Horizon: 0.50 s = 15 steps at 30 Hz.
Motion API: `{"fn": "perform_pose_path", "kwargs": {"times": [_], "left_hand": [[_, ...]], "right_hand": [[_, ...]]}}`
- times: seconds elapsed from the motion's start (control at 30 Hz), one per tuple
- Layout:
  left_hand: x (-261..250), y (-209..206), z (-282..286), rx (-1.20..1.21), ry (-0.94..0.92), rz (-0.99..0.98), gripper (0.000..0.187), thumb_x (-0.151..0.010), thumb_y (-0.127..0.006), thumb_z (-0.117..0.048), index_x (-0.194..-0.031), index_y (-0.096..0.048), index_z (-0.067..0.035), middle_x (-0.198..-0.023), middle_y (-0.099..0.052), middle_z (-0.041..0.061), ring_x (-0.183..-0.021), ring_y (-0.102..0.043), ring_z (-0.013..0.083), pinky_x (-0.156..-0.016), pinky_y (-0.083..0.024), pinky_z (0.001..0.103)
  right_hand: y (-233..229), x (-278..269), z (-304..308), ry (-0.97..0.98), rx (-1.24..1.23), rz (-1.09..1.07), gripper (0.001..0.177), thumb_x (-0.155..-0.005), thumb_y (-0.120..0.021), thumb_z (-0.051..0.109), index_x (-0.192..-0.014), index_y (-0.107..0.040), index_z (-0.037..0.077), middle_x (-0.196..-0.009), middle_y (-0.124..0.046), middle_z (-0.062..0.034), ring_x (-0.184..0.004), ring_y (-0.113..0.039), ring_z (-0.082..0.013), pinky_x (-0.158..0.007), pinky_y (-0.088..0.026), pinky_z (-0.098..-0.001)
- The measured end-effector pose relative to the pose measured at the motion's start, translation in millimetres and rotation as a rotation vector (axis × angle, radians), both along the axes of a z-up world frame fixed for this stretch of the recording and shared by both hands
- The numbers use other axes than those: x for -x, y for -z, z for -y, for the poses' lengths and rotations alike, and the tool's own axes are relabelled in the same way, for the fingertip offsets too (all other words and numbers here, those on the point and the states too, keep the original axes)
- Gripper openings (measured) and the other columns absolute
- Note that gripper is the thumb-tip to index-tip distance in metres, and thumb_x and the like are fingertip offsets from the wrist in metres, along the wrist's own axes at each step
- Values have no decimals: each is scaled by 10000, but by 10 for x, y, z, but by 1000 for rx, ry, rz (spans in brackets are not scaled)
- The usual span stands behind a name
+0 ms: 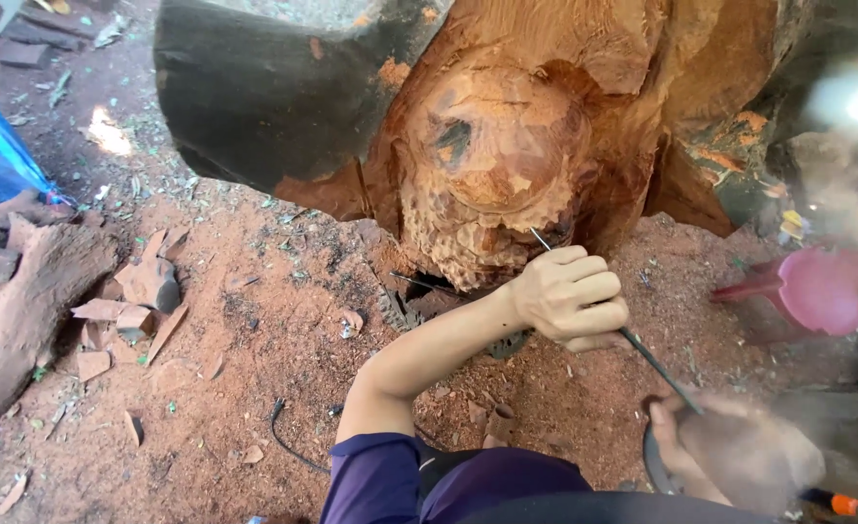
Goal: Carving intricate details into a large wooden stump using a chisel and a wooden mallet.
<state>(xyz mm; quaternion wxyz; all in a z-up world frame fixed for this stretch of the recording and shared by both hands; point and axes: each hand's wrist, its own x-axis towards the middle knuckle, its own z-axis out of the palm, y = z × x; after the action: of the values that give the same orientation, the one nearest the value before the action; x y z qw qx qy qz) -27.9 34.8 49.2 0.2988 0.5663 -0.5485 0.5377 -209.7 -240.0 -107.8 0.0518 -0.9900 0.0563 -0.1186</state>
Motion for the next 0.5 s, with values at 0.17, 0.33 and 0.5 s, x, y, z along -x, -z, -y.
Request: {"fn": "perform_pose_path", "kwargs": {"times": [0.17,0.33,0.5], "left_hand": [[73,239,-87,-2,4,-4,508,-1119,-273,-410,-757,-487,-126,-675,-400,1,-581,-362,150,-566,-324,317],[481,504,-100,41,-299,16,347,-1090,-452,-333,-842,-628,-166,-598,-422,-84,-475,-301,38,-444,-217,230],[714,162,-317,-474,-223,-1609,608,-733,-430,197,-1234,-707,-7,-1156,-765,197,-492,-721,215,-319,-541,274]], "right_hand": [[1143,28,368,-290,-1791,50,536,-762,-701,-134,-1271,-647,25,-745,-656,-73,-679,-685,-131,-696,-661,-289],[623,113,347,-155,-764,183,407,-823,-793,294,-1178,-690,124,-1230,-690,-26,-1145,-659,-182,-1132,-446,-300],[141,57,-30,-10,-1053,265,190,-865,-813,22,-1016,-714,-37,-1085,-729,-154,-965,-706,-207,-996,-573,-332]]}}
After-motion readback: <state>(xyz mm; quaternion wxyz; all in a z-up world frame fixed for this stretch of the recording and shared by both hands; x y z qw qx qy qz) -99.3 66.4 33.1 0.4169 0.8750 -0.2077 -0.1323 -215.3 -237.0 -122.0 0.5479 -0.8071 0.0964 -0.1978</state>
